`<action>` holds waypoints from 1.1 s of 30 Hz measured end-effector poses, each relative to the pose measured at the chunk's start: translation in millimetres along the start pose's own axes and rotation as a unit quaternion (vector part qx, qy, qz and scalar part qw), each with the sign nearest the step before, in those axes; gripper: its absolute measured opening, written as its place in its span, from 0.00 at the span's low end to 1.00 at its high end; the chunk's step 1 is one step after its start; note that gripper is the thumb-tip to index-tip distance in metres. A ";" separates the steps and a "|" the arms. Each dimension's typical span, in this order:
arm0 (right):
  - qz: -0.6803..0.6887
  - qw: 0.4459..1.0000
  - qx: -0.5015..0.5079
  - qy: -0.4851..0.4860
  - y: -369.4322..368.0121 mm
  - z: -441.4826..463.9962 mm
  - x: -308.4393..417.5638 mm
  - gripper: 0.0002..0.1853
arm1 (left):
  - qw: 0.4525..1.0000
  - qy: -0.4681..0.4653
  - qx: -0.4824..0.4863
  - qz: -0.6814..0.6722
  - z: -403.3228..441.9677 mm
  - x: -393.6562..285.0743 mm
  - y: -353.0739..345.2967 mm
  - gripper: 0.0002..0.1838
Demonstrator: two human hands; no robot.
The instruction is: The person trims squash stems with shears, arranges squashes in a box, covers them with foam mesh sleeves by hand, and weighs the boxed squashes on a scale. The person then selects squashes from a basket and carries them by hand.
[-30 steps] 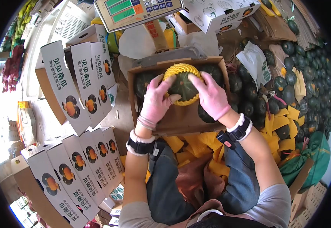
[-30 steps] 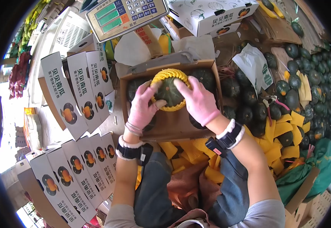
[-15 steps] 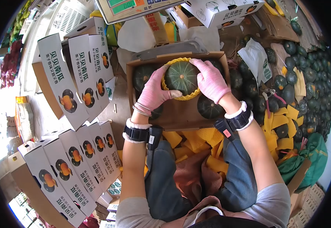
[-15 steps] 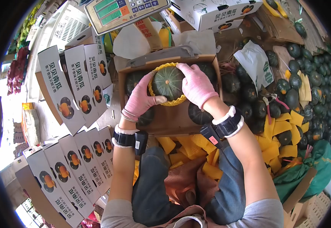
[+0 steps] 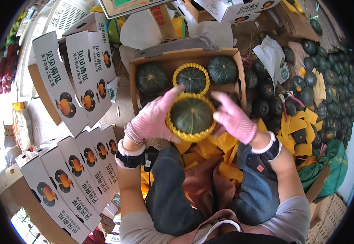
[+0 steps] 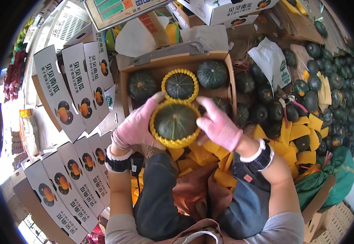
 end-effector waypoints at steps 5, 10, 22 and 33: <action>0.094 0.993 -0.016 -0.076 10.1 3.5 -30.8 0.34 | 0.997 -0.015 0.070 0.010 5.3 8.7 -17.1 0.55; 0.039 0.999 0.024 0.016 -2.2 12.6 -26.6 0.39 | 0.965 0.080 -0.053 0.246 14.8 37.7 -30.1 0.39; -0.318 0.897 0.292 0.094 8.2 -29.6 36.4 0.11 | 0.943 -0.134 0.298 -0.062 -25.0 -36.6 -111.7 0.22; -0.742 0.660 -0.018 0.121 19.8 38.2 14.1 0.43 | 0.925 -0.211 -0.032 0.313 47.4 -2.1 -285.1 0.15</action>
Point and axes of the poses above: each hand's wrist, its own z-axis towards the middle knuckle, its own y-axis out of the back of the hand, x = y × z, the point moved 5 cm from there along z, towards the middle knuckle, and after that the axes turned 11 degrees about z, right-handed, at the moved point
